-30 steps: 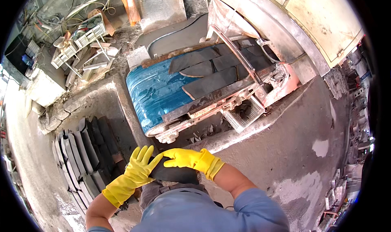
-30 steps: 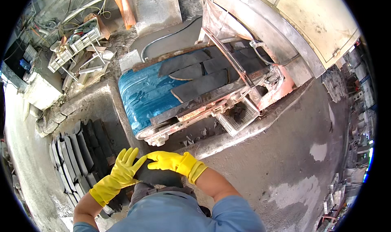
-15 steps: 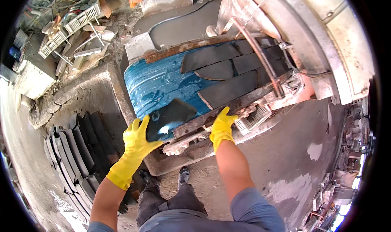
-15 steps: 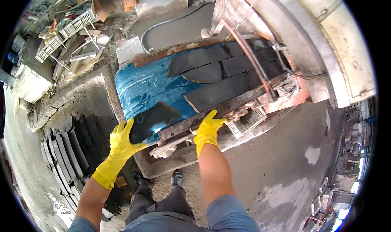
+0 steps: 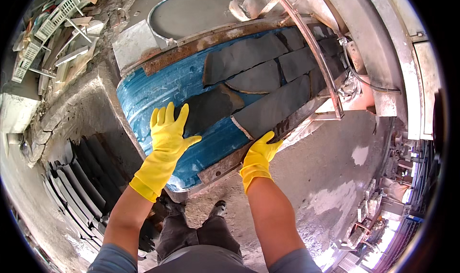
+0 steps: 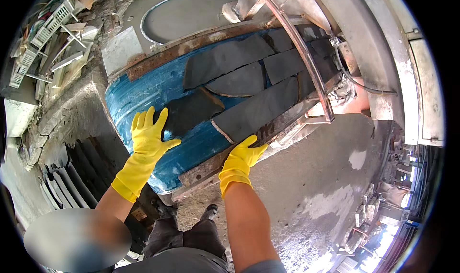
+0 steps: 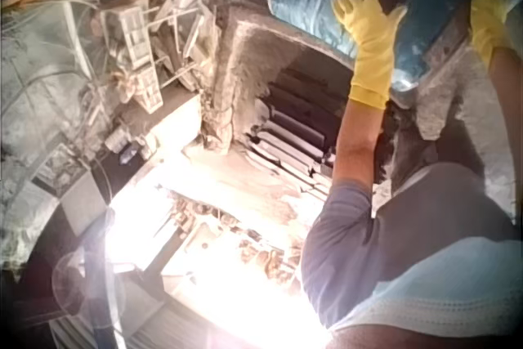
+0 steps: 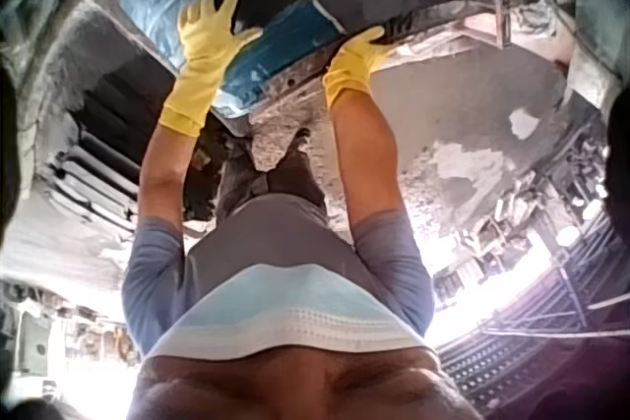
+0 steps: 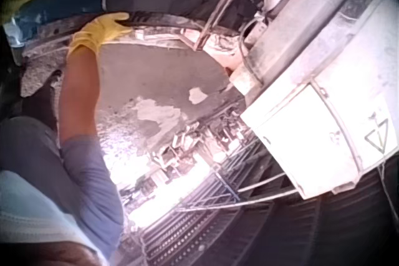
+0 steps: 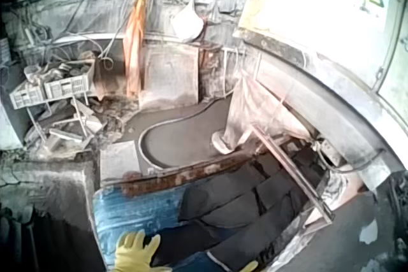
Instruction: The person picks up rectangular stone slabs from a pallet and places them onto a grinding machine. They operate the machine to grind the surface of the stones, then remove the processed slabs and return them to the pallet. The process is repeated for multiple stones.
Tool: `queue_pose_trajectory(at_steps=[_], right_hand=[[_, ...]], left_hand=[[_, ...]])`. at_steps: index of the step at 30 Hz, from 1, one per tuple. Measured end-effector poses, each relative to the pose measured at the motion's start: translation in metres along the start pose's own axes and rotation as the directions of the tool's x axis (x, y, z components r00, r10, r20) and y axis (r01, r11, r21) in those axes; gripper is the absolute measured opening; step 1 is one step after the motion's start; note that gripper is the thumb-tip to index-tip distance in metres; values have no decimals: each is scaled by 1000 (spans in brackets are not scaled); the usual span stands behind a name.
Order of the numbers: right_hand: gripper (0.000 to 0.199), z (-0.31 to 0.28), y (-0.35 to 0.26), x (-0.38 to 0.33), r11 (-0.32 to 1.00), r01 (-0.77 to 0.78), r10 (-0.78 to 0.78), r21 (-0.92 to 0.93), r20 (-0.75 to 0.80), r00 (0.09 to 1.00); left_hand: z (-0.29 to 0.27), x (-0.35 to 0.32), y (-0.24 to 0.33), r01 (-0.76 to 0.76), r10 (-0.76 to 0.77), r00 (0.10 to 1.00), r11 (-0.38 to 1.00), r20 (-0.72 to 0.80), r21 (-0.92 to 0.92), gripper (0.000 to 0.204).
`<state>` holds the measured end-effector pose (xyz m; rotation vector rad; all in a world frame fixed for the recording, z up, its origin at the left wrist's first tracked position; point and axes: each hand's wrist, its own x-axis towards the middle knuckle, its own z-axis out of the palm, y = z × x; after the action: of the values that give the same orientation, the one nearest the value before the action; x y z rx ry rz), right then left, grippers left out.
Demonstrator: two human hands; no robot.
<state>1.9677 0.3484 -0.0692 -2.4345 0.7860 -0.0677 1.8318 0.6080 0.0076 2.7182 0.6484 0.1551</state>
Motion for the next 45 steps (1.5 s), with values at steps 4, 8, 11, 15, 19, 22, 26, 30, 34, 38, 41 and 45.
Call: queue_pose_trajectory(at_steps=[4,8,11,15,19,22,26,30,34,38,41,45], right_hand=[[80,-5,-13,-9,999,28,-27,18,-13,1000],[80,-5,-16,-11,998,43,-43,36,6,999],[80,-10,-22,-15,1000,10,-11,28,23,1000],[80,-10,-20,-16,999,-22,21,28,20,1000],[80,-23,-39,-28,995,-102,99,21,94,991],[79,-16,-24,-21,995,-98,98,-14,102,990],[78,-27,-38,-32,998,-63,59,31,124,991],[78,-26,-31,-21,988,-136,124,76,148,981],[90,-48,-54,-45,938,110,-21,-329,265,964],[106,-51,-43,-43,-136,638,-300,-758,645,703],[98,-56,-24,-24,-442,615,-329,-653,756,566],[58,-46,35,24,-364,682,-622,-634,711,329]], left_hand=[[-2,7,3,-40,37,999,995,-33,-91,100],[12,29,14,-85,84,996,987,-12,-137,94],[28,30,20,-73,76,995,996,67,-60,81],[22,31,26,-47,54,989,997,139,-56,78],[18,32,26,-41,51,988,997,143,-71,78],[21,29,30,-20,30,987,998,155,-68,78],[17,27,31,-20,29,994,996,101,-86,79],[-5,-6,28,-16,-24,987,970,-160,-241,90],[-7,-130,-26,261,-342,858,933,-383,-248,83],[82,-378,-108,876,-911,404,412,-87,-250,76],[107,-585,-63,835,-812,-403,-515,421,-194,62],[129,-786,97,930,-792,-368,-328,488,168,48]])
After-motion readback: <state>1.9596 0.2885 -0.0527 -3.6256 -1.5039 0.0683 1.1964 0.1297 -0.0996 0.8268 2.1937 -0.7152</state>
